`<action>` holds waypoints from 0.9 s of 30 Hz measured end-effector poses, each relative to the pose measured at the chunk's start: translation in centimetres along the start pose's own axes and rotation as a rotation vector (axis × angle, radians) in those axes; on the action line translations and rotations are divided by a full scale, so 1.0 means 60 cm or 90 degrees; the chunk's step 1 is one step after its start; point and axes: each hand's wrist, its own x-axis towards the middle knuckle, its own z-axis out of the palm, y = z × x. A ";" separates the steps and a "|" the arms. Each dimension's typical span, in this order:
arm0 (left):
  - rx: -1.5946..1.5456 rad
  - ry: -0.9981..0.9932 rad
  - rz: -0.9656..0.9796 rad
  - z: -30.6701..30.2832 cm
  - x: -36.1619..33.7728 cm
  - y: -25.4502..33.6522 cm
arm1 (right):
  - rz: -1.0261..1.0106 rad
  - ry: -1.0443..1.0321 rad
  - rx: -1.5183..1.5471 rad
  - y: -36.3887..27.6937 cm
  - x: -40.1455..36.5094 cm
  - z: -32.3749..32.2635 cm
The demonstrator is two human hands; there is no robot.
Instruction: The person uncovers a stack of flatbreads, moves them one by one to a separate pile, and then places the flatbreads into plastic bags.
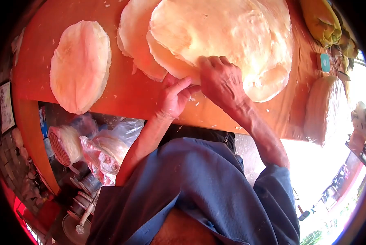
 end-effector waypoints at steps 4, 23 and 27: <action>-0.108 0.054 -0.026 -0.040 0.002 -0.026 | -0.033 0.001 -0.025 -0.023 -0.006 -0.011; 0.454 0.211 0.037 -0.094 -0.048 0.058 | 0.022 0.254 -0.260 0.019 0.085 -0.252; 0.407 0.329 0.162 -0.100 -0.049 0.081 | -0.132 0.220 -0.187 -0.010 0.084 -0.154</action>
